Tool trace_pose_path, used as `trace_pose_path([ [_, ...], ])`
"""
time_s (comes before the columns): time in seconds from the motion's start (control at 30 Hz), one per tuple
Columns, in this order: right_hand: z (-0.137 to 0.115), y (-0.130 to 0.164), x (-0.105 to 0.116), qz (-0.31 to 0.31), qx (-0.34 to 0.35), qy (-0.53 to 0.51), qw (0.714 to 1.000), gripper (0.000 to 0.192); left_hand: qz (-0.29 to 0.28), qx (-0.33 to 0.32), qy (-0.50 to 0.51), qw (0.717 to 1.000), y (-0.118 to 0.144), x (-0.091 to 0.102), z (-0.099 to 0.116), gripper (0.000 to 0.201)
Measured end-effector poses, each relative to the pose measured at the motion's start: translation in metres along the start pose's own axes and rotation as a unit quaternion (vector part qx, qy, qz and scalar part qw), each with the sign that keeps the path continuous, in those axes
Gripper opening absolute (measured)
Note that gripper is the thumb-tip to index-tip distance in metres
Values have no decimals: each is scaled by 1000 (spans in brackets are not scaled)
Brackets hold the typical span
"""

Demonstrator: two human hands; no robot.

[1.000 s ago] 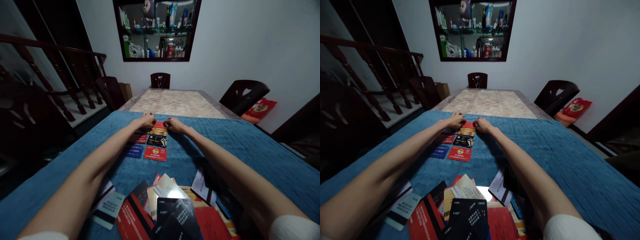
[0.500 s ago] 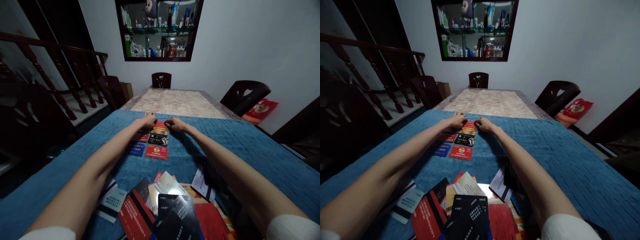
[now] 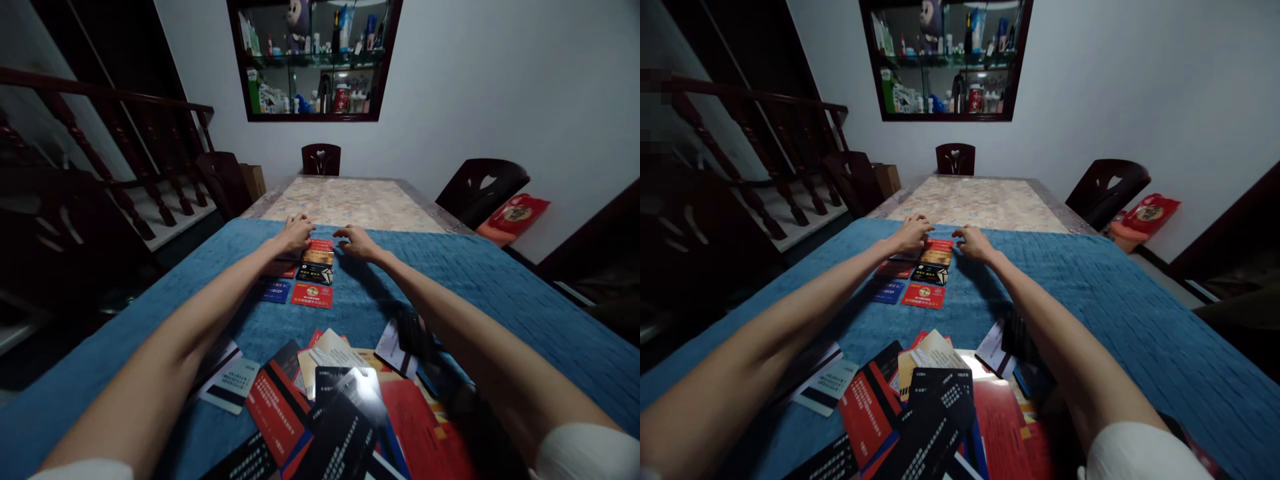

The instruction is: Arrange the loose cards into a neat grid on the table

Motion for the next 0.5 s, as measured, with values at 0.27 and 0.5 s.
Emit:
trace_pose_path([
  [0.27,-15,30,20,26,16,-4,1000,34,39,-27,5,999,32,18,23,34],
  [0.5,-41,61,26,38,43,6,998,34,56,-48,8,997,69,24,47,33],
])
Point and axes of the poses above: each hand's wrist, its own y-axis away from the middle knuckle, its own x-axis out of the back of the hand, z = x × y, the point moved 8 cm from there along -y, towards the middle knuckle, and after that the axes turned 9 degrees about -z, right-handed, at the moved point
